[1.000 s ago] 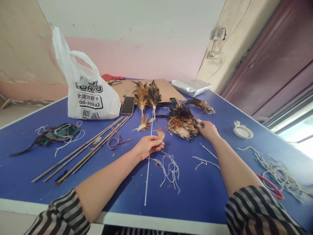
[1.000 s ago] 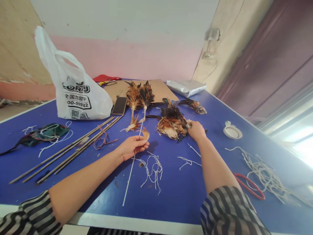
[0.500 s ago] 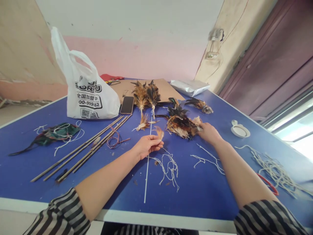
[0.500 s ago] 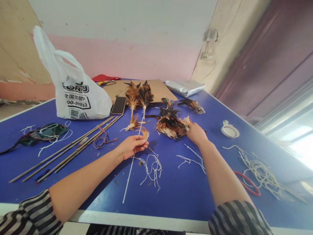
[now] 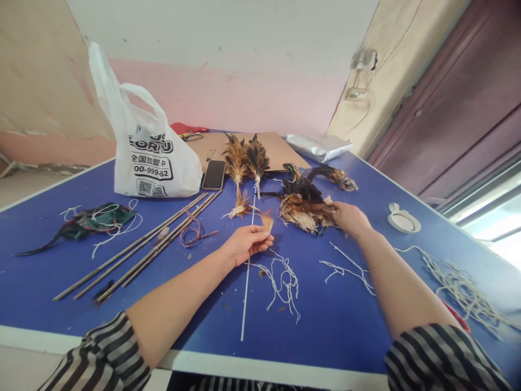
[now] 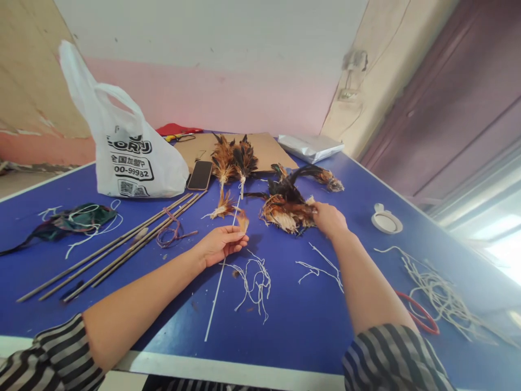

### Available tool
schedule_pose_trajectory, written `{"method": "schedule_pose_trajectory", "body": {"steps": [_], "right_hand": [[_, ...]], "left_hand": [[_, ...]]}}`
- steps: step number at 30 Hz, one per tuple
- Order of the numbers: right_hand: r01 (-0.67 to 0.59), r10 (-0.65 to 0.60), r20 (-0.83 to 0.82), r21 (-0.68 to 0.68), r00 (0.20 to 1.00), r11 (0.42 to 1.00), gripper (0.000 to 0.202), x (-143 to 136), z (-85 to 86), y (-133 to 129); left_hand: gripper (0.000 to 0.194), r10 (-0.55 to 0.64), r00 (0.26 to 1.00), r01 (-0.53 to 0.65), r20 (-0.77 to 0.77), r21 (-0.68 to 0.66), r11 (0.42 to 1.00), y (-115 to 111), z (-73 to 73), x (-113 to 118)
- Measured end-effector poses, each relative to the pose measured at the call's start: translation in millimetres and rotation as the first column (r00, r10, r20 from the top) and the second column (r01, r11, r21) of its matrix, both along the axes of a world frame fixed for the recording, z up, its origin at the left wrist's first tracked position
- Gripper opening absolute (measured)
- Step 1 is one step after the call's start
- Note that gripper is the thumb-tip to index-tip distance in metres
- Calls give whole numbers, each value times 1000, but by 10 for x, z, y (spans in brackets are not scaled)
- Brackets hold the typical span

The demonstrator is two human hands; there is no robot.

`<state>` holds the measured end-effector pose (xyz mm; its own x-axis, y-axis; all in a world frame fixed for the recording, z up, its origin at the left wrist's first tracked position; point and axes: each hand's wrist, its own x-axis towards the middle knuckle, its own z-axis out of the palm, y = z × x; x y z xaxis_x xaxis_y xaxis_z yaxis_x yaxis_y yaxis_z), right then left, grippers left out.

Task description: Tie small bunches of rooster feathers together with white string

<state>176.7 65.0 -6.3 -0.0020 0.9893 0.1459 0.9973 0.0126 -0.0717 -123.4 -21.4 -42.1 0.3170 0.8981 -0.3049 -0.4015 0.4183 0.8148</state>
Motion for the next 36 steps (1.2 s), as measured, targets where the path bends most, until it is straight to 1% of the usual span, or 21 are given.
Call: {"method": "schedule_pose_trajectory", "body": {"steps": [4,8,10,13,16,20,22,25,27,29,30,31,33,36], "right_hand": [[48,-48,9,-11,999,999,36,-17,-4,180],[13,-13,6,1,1000,1000,38,-94,-81,224],[-5,7,-51,39,999,999,38,-85,-121,208],[-19,47,-205,138,978,990,39,21,-129,177],[11,77,-390,218,918,976,45,185,-78,143],[83,53,-623,187,780,979,48,357,-9,85],[116,46,-680,190,731,975,46,400,7,57],[164,41,-722,211,691,964,41,399,33,5],[187,31,-727,218,686,958,37,339,74,-58],[197,29,-726,224,687,954,33,215,144,-162],[188,38,-735,224,677,956,32,127,186,-232],[157,77,-754,234,653,959,32,24,230,-311],[17,164,-774,220,612,975,32,-216,308,-488],[-207,240,-741,138,627,969,26,-598,354,-744]], "left_hand": [[11,1,1000,-1,4,-3,1000,7,0,-1],[11,7,1000,-7,8,-11,1000,19,-9,-4],[12,4,1000,-4,8,-11,1000,24,-15,-4],[11,4,1000,-4,4,-12,1000,28,-15,-2],[11,20,1000,-20,2,-22,1000,26,-4,5],[10,21,1000,-21,0,-27,999,14,11,10],[10,23,1000,-23,-4,-25,999,11,12,11],[12,36,999,-36,-11,-24,999,15,3,10],[12,39,999,-39,-13,-22,999,21,-5,8],[12,29,1000,-29,-9,-18,999,24,-10,5],[12,22,1000,-22,-5,-15,1000,24,-11,3],[12,14,1000,-14,0,-11,1000,22,-10,1],[12,-2,1000,2,7,-1,1000,16,-2,-2],[12,-13,1000,13,11,2,1000,0,20,-4]]}}
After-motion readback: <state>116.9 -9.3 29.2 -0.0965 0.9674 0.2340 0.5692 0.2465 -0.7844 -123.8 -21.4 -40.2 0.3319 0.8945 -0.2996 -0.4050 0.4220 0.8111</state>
